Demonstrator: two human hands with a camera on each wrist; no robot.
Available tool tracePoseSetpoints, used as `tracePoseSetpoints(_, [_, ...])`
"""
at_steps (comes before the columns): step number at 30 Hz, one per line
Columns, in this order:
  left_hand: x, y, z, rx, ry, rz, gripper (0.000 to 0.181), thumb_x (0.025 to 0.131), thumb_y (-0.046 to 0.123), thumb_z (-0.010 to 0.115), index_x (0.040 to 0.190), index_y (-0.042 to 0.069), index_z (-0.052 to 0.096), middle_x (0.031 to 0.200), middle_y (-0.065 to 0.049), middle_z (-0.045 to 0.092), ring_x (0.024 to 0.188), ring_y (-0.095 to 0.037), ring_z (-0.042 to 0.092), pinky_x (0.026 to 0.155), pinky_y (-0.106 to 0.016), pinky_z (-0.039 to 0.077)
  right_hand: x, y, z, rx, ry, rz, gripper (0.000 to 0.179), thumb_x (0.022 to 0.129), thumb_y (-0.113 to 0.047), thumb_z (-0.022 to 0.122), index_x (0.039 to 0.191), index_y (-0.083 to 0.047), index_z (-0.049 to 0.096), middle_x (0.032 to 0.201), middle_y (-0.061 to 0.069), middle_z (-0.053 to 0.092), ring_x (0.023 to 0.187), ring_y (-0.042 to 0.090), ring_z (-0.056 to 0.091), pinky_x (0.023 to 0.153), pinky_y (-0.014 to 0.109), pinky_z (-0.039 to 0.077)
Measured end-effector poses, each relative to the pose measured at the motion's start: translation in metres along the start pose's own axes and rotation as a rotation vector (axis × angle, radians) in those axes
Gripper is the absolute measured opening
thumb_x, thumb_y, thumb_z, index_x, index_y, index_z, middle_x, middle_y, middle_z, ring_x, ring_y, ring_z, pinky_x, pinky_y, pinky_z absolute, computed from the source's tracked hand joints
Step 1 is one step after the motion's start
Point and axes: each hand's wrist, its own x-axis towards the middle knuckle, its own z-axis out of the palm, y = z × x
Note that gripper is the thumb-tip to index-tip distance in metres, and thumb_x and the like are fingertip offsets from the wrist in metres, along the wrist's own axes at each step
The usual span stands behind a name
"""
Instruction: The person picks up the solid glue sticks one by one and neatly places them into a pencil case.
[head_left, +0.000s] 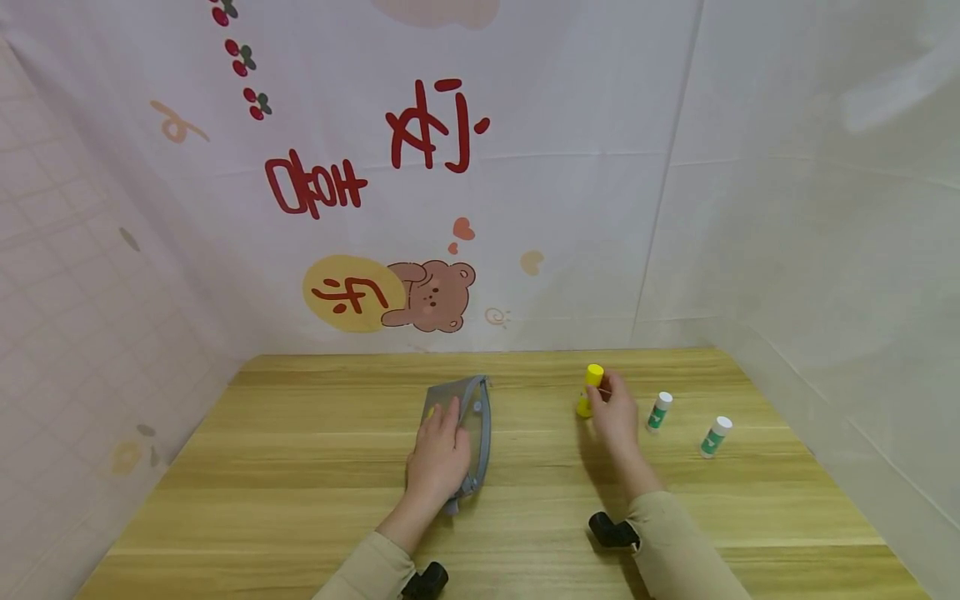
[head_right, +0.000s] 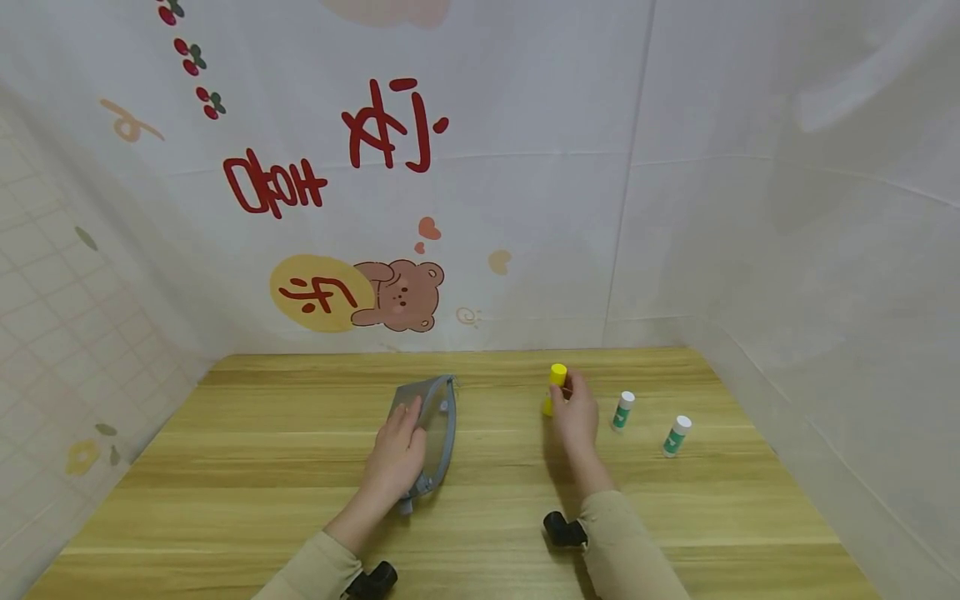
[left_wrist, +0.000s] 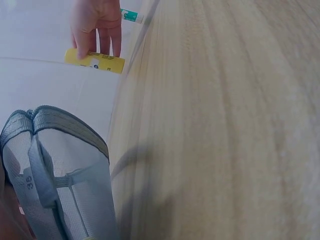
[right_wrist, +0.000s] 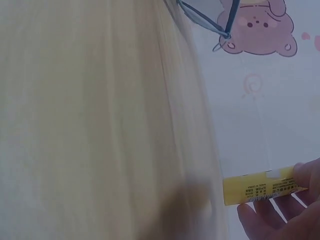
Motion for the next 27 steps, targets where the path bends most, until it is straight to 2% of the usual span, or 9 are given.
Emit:
tracePoseSetpoints(21, [0.000,0.000,0.000,0.004,0.001,0.010,0.054,0.098,0.022,0.038,0.150,0.009,0.043,0.152,-0.026,0.037,0.138,-0.048,0.034,0.088,-0.079,0.033,-0.018,-0.022,0.024,0.054,-0.070,-0.069,0.031,0.098,-0.006,0.058,0.125,0.008,0.055,0.117,0.028,0.063,0.106,0.041,0.063,0.091,0.050,0.051])
tracePoseSetpoints(27, [0.001,-0.001,0.001,0.006,-0.006,0.009,0.055,0.098,0.023,0.037,0.151,0.010,0.043,0.152,-0.025,0.038,0.138,-0.047,0.033,0.088,-0.079,0.033,-0.023,-0.028,0.031,0.104,-0.102,-0.080,0.029,0.098,-0.006,0.060,0.124,0.007,0.057,0.113,0.026,0.064,0.102,0.040,0.064,0.081,0.043,0.057])
